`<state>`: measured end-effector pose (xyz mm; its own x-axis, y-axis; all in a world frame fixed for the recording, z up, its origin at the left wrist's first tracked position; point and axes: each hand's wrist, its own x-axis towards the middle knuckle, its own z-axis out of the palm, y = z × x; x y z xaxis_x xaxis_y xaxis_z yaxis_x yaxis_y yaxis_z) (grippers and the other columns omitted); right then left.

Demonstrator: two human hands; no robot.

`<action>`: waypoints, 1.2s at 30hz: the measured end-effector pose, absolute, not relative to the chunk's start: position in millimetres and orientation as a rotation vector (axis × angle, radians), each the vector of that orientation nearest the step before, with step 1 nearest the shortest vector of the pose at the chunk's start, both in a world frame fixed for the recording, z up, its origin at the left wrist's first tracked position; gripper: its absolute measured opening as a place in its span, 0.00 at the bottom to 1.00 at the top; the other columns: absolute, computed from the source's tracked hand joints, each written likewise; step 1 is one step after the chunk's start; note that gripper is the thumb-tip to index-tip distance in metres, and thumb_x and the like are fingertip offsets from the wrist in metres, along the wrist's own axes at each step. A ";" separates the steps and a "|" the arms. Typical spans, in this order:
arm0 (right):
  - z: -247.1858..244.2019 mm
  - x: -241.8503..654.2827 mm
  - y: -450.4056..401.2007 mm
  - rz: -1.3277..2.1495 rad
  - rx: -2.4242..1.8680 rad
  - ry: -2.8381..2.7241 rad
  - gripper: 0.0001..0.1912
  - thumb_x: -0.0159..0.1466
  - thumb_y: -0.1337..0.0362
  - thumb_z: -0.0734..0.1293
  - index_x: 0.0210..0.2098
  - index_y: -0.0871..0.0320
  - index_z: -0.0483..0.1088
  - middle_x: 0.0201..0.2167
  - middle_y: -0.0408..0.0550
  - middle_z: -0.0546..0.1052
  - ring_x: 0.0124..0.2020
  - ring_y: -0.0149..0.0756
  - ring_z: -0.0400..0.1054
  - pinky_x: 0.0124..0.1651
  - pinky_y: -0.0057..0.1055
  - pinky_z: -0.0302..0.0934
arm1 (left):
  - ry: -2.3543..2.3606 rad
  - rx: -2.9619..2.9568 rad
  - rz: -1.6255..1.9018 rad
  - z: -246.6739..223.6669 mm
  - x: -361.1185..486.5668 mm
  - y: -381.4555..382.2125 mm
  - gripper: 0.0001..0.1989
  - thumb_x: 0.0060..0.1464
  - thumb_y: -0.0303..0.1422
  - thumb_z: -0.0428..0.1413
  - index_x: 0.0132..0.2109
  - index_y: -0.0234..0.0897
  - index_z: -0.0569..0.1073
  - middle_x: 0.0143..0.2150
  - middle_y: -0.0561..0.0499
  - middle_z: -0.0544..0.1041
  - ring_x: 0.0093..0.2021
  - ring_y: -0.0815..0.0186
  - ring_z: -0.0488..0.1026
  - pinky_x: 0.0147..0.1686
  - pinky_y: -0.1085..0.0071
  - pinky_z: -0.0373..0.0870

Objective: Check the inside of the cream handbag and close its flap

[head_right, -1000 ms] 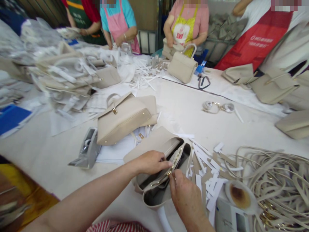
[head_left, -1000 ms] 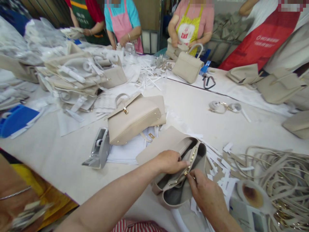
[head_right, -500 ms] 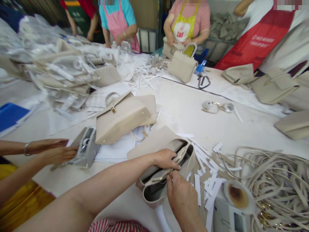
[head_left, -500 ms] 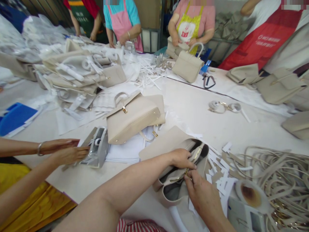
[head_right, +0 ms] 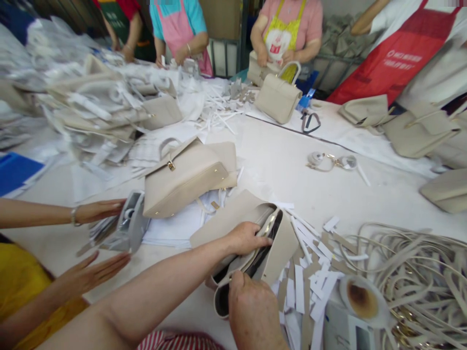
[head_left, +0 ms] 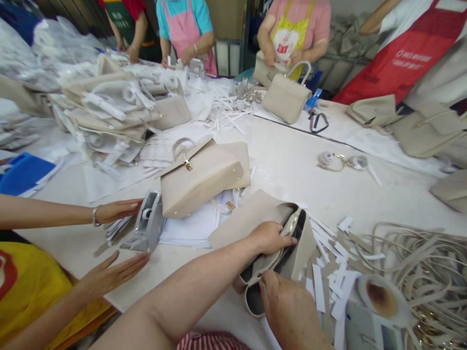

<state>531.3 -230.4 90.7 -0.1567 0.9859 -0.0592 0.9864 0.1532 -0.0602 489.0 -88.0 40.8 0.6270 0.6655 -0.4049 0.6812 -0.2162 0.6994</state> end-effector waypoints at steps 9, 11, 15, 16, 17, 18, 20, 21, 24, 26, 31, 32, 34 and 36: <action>92.7 557.7 -234.8 -0.233 2.146 2.530 0.15 0.64 0.56 0.57 0.45 0.56 0.65 0.32 0.46 0.77 0.29 0.37 0.73 0.27 0.31 0.63 | 1.091 1.838 0.349 49.0 446.9 -86.7 0.22 0.49 0.52 0.50 0.34 0.38 0.73 0.31 0.53 0.75 0.31 0.66 0.70 0.31 0.73 0.64; 91.5 570.5 -239.8 -0.119 2.085 2.661 0.18 0.63 0.53 0.57 0.46 0.57 0.65 0.35 0.49 0.77 0.32 0.37 0.73 0.29 0.31 0.67 | 1.307 1.757 0.595 41.6 415.9 -87.4 0.16 0.54 0.46 0.48 0.37 0.38 0.71 0.37 0.51 0.74 0.39 0.66 0.70 0.41 0.71 0.65; 84.7 593.5 -248.4 0.005 1.951 2.831 0.19 0.62 0.51 0.59 0.45 0.57 0.67 0.41 0.51 0.76 0.39 0.39 0.73 0.37 0.31 0.70 | 1.605 1.580 0.528 12.2 361.4 -88.8 0.18 0.50 0.41 0.53 0.45 0.35 0.68 0.48 0.43 0.71 0.49 0.59 0.68 0.50 0.63 0.62; 82.4 597.1 -249.7 -0.007 1.937 2.848 0.19 0.61 0.52 0.61 0.46 0.57 0.67 0.42 0.52 0.76 0.41 0.39 0.72 0.38 0.32 0.70 | 1.607 1.550 0.458 5.2 353.5 -88.7 0.21 0.47 0.42 0.55 0.46 0.34 0.68 0.48 0.41 0.71 0.49 0.56 0.68 0.49 0.62 0.63; 79.8 599.6 -250.6 -0.038 1.934 2.859 0.18 0.61 0.53 0.61 0.46 0.56 0.67 0.43 0.51 0.75 0.42 0.39 0.72 0.40 0.33 0.70 | 1.612 1.514 0.397 -0.6 348.3 -88.3 0.24 0.45 0.43 0.56 0.47 0.33 0.68 0.48 0.39 0.72 0.48 0.54 0.69 0.49 0.60 0.63; 77.2 601.2 -251.4 -0.091 1.941 2.863 0.16 0.61 0.55 0.62 0.46 0.55 0.67 0.43 0.51 0.75 0.42 0.39 0.71 0.41 0.33 0.70 | 1.621 1.477 0.348 -4.8 345.2 -87.3 0.27 0.43 0.45 0.57 0.48 0.32 0.68 0.49 0.37 0.72 0.49 0.51 0.69 0.49 0.59 0.63; 71.9 602.5 -252.3 -0.220 1.977 2.863 0.12 0.61 0.59 0.62 0.44 0.54 0.67 0.42 0.49 0.74 0.43 0.38 0.70 0.42 0.34 0.70 | 1.638 1.403 0.292 -7.1 343.3 -84.6 0.32 0.42 0.47 0.58 0.50 0.30 0.67 0.52 0.34 0.70 0.52 0.47 0.67 0.50 0.57 0.61; 69.3 602.6 -252.7 -0.273 2.002 2.860 0.10 0.62 0.61 0.61 0.42 0.53 0.67 0.41 0.49 0.74 0.43 0.38 0.70 0.43 0.34 0.69 | 1.624 1.362 0.273 -4.9 343.1 -83.3 0.32 0.42 0.47 0.58 0.50 0.29 0.67 0.51 0.34 0.71 0.52 0.46 0.67 0.49 0.57 0.62; 59.9 601.4 -253.7 -0.284 2.135 2.841 0.11 0.62 0.62 0.61 0.45 0.53 0.65 0.45 0.51 0.71 0.46 0.38 0.68 0.46 0.36 0.69 | 1.466 1.255 0.225 15.1 339.6 -83.5 0.25 0.43 0.45 0.57 0.43 0.30 0.71 0.43 0.40 0.77 0.45 0.52 0.73 0.42 0.63 0.68; 51.2 597.9 -254.0 -0.258 2.274 2.804 0.16 0.63 0.62 0.60 0.51 0.54 0.62 0.51 0.54 0.66 0.51 0.40 0.65 0.47 0.38 0.69 | 1.335 1.201 0.257 39.3 334.6 -88.7 0.20 0.45 0.43 0.56 0.42 0.33 0.71 0.40 0.46 0.78 0.41 0.57 0.74 0.38 0.67 0.70; 23.4 571.1 -247.0 -0.511 2.810 2.708 0.21 0.62 0.65 0.60 0.55 0.55 0.57 0.55 0.57 0.61 0.49 0.38 0.65 0.44 0.36 0.70 | 1.135 1.266 0.477 121.3 339.0 -116.9 0.12 0.47 0.40 0.57 0.35 0.37 0.68 0.33 0.54 0.74 0.32 0.66 0.71 0.30 0.73 0.66; 19.0 564.0 -243.4 -0.624 2.911 2.686 0.20 0.62 0.64 0.60 0.53 0.56 0.59 0.52 0.57 0.63 0.46 0.37 0.67 0.42 0.35 0.70 | 1.121 1.390 0.477 135.9 346.0 -125.0 0.10 0.49 0.39 0.56 0.33 0.37 0.68 0.31 0.54 0.73 0.31 0.67 0.70 0.29 0.74 0.65; 13.6 552.1 -234.4 -1.018 2.997 2.610 0.15 0.61 0.63 0.61 0.49 0.57 0.63 0.46 0.54 0.68 0.43 0.37 0.68 0.43 0.37 0.68 | 1.080 1.688 0.437 155.9 364.6 -143.4 0.05 0.52 0.34 0.53 0.32 0.38 0.69 0.29 0.54 0.72 0.30 0.68 0.68 0.31 0.73 0.64; 12.2 547.4 -224.6 -1.581 3.009 2.390 0.13 0.61 0.60 0.61 0.43 0.58 0.67 0.39 0.52 0.73 0.40 0.39 0.69 0.44 0.39 0.67 | 1.006 1.971 0.358 159.5 384.3 -162.8 0.04 0.53 0.30 0.50 0.33 0.40 0.70 0.30 0.53 0.72 0.32 0.67 0.68 0.34 0.72 0.65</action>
